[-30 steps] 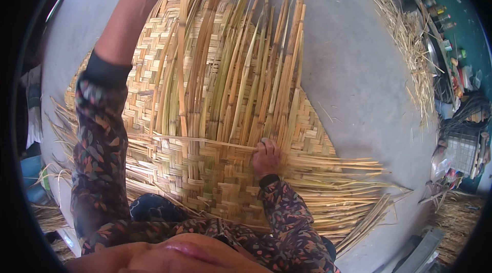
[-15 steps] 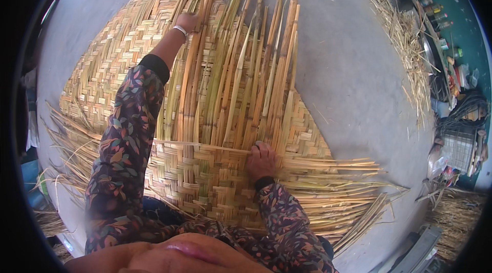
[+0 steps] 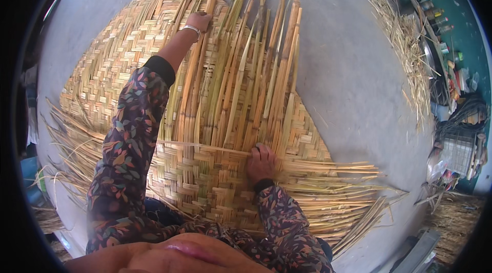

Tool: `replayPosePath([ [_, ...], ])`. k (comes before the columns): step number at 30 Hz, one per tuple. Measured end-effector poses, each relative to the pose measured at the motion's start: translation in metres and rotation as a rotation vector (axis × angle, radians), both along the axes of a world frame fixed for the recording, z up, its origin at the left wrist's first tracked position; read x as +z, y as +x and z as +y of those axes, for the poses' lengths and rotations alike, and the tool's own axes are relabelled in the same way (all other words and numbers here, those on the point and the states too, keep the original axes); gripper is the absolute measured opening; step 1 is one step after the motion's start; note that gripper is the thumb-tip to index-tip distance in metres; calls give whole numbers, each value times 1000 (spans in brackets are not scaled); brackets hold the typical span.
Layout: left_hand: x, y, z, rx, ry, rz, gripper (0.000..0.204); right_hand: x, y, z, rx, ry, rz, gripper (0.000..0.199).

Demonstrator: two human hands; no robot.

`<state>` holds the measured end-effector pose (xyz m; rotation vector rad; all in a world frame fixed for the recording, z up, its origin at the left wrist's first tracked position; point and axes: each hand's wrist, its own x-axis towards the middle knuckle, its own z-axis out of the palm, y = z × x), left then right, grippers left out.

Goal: The person weaves a large flat basket using dried palm leaves. They interlace the leaves by hand, periodically adjusting the weave and rotating the basket to continue the pattern.

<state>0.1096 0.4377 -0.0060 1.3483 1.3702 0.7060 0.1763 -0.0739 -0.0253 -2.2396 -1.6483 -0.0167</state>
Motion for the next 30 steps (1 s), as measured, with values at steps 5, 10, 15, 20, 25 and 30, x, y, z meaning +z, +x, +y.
replayPosePath([
  [5,68,0,15,-34,-42,-375,25,-4,1,0,37,23,19,32],
  [10,194,-2,18,-164,60,-502,21,-8,3,-1,62,94,8,32],
  [15,320,-18,-8,-297,96,-559,20,-11,7,-6,37,132,-32,29],
  [20,429,-56,-41,-342,211,-597,26,-13,1,-3,51,170,-68,26],
  [25,528,-69,-93,-621,181,-820,27,-13,12,-6,43,171,-92,26],
  [30,600,-87,-185,-498,285,-713,19,13,2,2,157,-135,97,43],
])
